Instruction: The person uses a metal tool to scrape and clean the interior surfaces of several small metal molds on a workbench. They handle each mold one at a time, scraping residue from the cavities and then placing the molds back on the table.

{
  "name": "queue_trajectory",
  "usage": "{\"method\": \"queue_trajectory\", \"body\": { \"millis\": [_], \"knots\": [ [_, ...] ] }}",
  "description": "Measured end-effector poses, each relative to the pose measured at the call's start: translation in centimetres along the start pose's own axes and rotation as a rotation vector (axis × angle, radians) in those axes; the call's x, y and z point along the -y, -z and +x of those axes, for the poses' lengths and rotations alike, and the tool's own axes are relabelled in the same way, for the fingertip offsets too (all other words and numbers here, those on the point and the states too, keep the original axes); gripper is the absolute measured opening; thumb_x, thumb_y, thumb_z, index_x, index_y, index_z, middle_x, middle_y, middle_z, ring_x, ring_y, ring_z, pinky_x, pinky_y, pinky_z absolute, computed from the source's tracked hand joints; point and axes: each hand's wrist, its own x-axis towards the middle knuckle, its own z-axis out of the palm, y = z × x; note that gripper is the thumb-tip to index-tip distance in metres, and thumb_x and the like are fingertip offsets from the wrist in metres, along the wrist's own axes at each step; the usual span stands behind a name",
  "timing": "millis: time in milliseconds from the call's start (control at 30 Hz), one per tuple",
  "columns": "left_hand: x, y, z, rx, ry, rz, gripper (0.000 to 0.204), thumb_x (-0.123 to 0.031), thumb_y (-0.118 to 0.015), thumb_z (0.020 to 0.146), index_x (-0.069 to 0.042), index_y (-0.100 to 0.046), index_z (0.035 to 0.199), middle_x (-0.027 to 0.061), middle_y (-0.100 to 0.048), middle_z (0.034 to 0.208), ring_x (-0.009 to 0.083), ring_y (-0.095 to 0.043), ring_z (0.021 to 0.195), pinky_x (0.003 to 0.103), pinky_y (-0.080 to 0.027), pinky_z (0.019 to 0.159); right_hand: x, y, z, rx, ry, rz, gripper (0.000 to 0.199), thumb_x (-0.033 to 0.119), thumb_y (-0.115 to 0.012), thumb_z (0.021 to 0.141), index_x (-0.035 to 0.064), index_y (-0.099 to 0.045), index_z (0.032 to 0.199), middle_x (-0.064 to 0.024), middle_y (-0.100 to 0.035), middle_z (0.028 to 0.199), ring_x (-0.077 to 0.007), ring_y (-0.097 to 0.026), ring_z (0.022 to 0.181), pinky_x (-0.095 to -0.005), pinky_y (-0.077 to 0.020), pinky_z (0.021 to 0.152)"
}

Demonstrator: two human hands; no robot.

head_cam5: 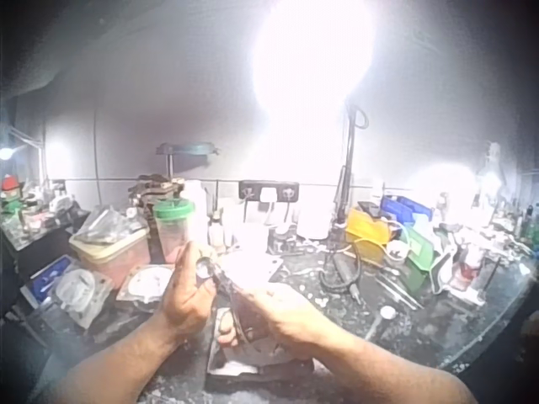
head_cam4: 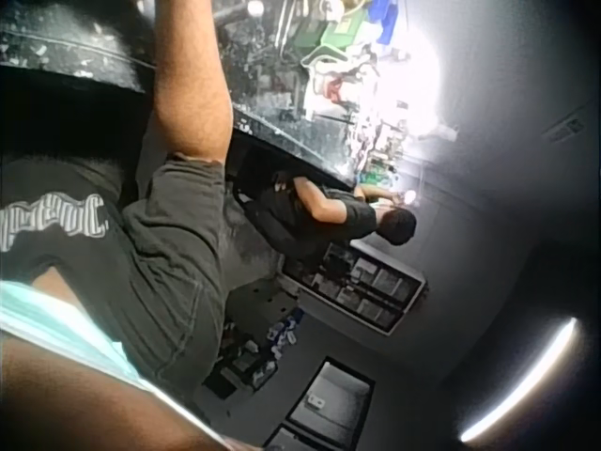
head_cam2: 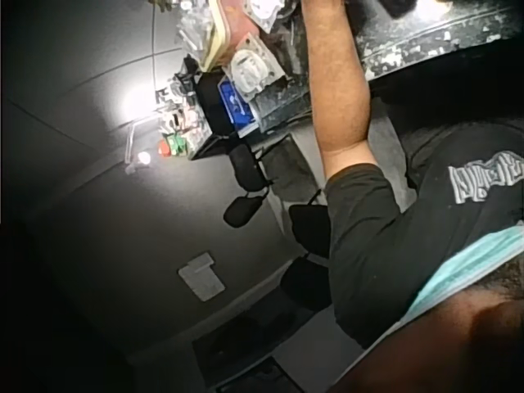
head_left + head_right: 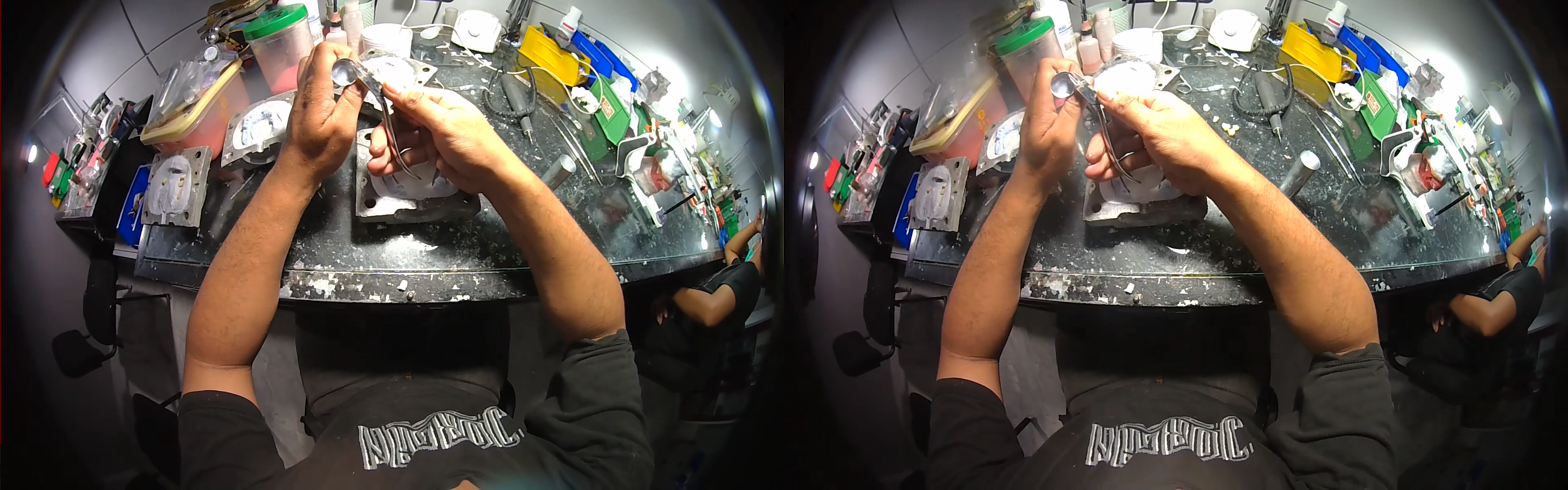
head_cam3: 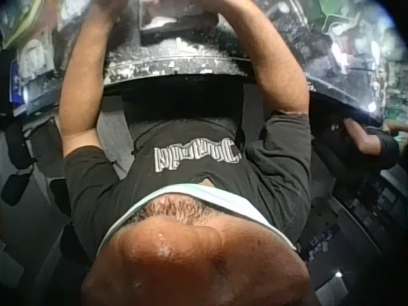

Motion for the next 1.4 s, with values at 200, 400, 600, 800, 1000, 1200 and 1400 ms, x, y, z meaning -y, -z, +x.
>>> {"method": "queue_trajectory", "body": {
  "millis": [200, 400, 600, 800, 1000, 1200, 1400],
  "knots": [
    [-0.6, 0.1, 0.1, 0.002, -0.042, 0.01, 0.023, -0.007, -0.059, 0.094, -0.001, -0.05, 0.115, 0.016, -0.056, 0.104, 0.0315, -0.053, 0.102, 0.04, -0.043, 0.094, 0.2, 0.3, 0.0, 0.009, 0.015, -0.012, 0.038, 0.041, -0.054, 0.107, 0.0033, -0.061, 0.109, -0.0103, -0.069, 0.084, -0.0191, -0.072, 0.071, -0.0356, -0.0632, 0.071],
    [-0.7, 0.1, 0.2, -0.006, -0.025, -0.025, 0.022, -0.007, -0.059, 0.093, -0.001, -0.051, 0.113, 0.0154, -0.056, 0.103, 0.0306, -0.053, 0.1, 0.039, -0.043, 0.093, 1.0, 0.4, -0.2, 0.032, -0.031, -0.029, 0.037, 0.041, -0.054, 0.107, 0.0048, -0.062, 0.105, -0.0023, -0.059, 0.073, -0.0117, -0.061, 0.06, -0.0315, -0.0611, 0.061],
    [-1.1, 0.2, 0.2, 0.006, -0.02, 0.009, 0.021, -0.008, -0.059, 0.094, -0.001, -0.052, 0.112, 0.0157, -0.058, 0.104, 0.0312, -0.055, 0.103, 0.04, -0.043, 0.094, 0.5, 0.1, -0.1, 0.016, 0.051, -0.057, 0.045, 0.043, -0.054, 0.106, -0.001, -0.063, 0.108, -0.0139, -0.072, 0.087, -0.0219, -0.074, 0.075, -0.0365, -0.0635, 0.073],
    [-1.1, 0.3, 0.2, 0.024, -0.018, 0.004, 0.021, -0.01, -0.062, 0.094, -0.001, -0.053, 0.111, 0.0165, -0.059, 0.105, 0.0329, -0.057, 0.102, 0.04, -0.045, 0.093, 0.6, 0.8, -0.1, 0.01, 0.011, -0.077, 0.04, 0.04, -0.056, 0.106, 0.0007, -0.064, 0.103, -0.0116, -0.07, 0.085, -0.0217, -0.072, 0.074, -0.0346, -0.0609, 0.07],
    [-1.1, 0.5, 0.3, 0.036, -0.02, -0.013, 0.019, -0.008, -0.063, 0.093, -0.002, -0.053, 0.108, 0.0158, -0.059, 0.102, 0.0321, -0.058, 0.101, 0.039, -0.046, 0.091, 1.0, 1.1, -0.2, 0.016, -0.03, -0.121, 0.039, 0.041, -0.056, 0.106, 0.0031, -0.064, 0.101, -0.0082, -0.068, 0.082, -0.0168, -0.069, 0.068, -0.0316, -0.0587, 0.067],
    [-1.4, 0.8, 0.5, 0.047, -0.027, -0.013, 0.017, -0.007, -0.062, 0.09, -0.002, -0.053, 0.104, 0.0146, -0.059, 0.097, 0.0305, -0.059, 0.096, 0.038, -0.046, 0.088, 0.9, 0.2, -0.4, -0.011, 0.032, -0.138, 0.041, 0.042, -0.056, 0.106, 0.0021, -0.065, 0.104, -0.0086, -0.07, 0.084, -0.0185, -0.072, 0.074, -0.0301, -0.0589, 0.071],
    [-1.4, 0.6, 0.4, 0.051, -0.017, -0.033, 0.018, -0.007, -0.063, 0.09, -0.002, -0.054, 0.103, 0.0145, -0.059, 0.097, 0.0299, -0.06, 0.095, 0.037, -0.047, 0.087, 1.0, 0.7, -0.5, 0.008, 0.009, -0.129, 0.04, 0.042, -0.056, 0.106, 0.0036, -0.064, 0.099, -0.008, -0.07, 0.083, -0.0173, -0.071, 0.072, -0.03, -0.0576, 0.068]
  ]
}}
